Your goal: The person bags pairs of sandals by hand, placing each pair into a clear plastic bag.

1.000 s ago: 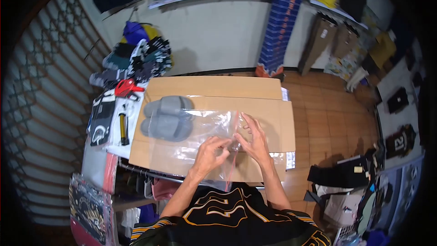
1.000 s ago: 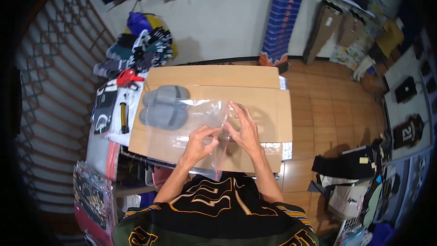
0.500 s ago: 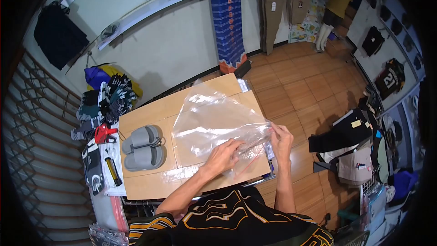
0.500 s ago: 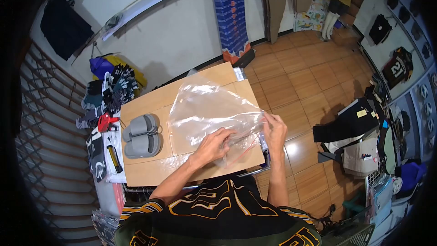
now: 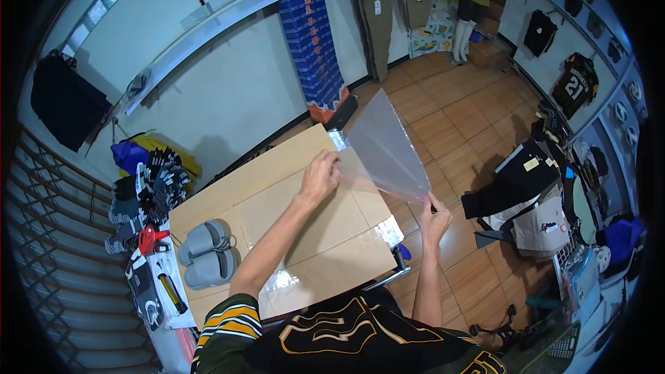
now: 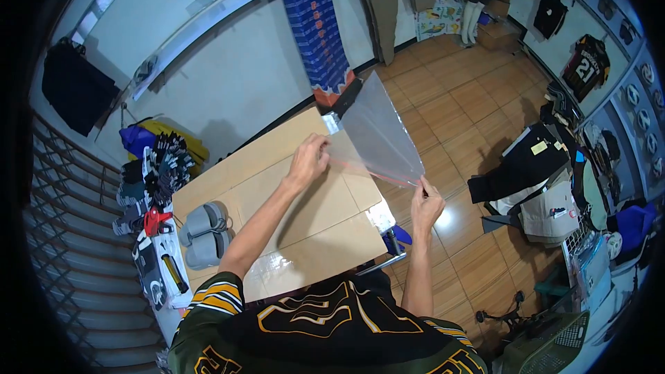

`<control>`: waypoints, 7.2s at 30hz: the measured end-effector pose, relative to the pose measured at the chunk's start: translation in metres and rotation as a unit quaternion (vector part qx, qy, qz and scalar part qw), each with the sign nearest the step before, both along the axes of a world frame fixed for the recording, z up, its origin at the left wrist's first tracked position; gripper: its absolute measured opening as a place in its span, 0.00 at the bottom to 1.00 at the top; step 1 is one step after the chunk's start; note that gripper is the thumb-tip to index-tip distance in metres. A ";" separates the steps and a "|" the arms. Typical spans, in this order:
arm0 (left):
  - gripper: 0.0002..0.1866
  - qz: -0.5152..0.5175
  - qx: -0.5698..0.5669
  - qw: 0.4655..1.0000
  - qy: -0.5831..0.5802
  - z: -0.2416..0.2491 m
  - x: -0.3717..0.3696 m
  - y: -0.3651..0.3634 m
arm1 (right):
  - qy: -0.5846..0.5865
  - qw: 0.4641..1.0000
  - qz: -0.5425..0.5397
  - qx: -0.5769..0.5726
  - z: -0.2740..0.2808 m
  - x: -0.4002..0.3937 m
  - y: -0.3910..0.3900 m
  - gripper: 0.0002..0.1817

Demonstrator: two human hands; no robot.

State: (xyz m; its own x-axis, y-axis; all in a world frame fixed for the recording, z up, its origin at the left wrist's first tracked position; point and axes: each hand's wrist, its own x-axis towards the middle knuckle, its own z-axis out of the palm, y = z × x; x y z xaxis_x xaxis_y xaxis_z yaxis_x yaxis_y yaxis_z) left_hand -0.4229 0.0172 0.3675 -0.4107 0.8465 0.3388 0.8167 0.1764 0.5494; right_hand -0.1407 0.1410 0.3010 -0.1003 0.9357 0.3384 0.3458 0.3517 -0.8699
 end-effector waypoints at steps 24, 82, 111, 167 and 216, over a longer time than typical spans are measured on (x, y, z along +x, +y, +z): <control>0.08 0.035 -0.016 0.998 -0.055 -0.040 -0.062 0.087 | 0.062 0.980 0.051 -0.182 -0.018 -0.034 -0.046 0.14; 0.18 0.115 0.036 0.991 -0.063 0.043 -0.118 -0.402 | -0.220 0.943 0.236 0.084 0.015 -0.159 -0.309 0.09; 0.14 0.087 0.044 0.989 -0.107 -0.033 -0.052 -0.369 | -0.198 0.945 0.237 0.111 0.061 -0.194 -0.280 0.09; 0.50 0.111 -0.025 0.986 -0.123 -0.052 -0.041 -0.382 | -0.145 0.932 0.306 0.129 0.078 -0.195 -0.280 0.05; 0.42 0.135 0.055 0.988 -0.046 -0.059 0.015 -0.185 | -0.010 0.975 0.210 -0.074 -0.003 -0.074 0.038 0.12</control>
State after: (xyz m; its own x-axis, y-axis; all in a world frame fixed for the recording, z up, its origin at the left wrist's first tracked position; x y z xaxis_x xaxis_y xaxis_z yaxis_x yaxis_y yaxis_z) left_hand -0.4074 -0.1680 0.3088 -0.6505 0.6620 0.3724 0.6930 0.3166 0.6477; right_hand -0.2149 0.1795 0.2984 -0.4908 0.8487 0.1970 0.2159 0.3374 -0.9163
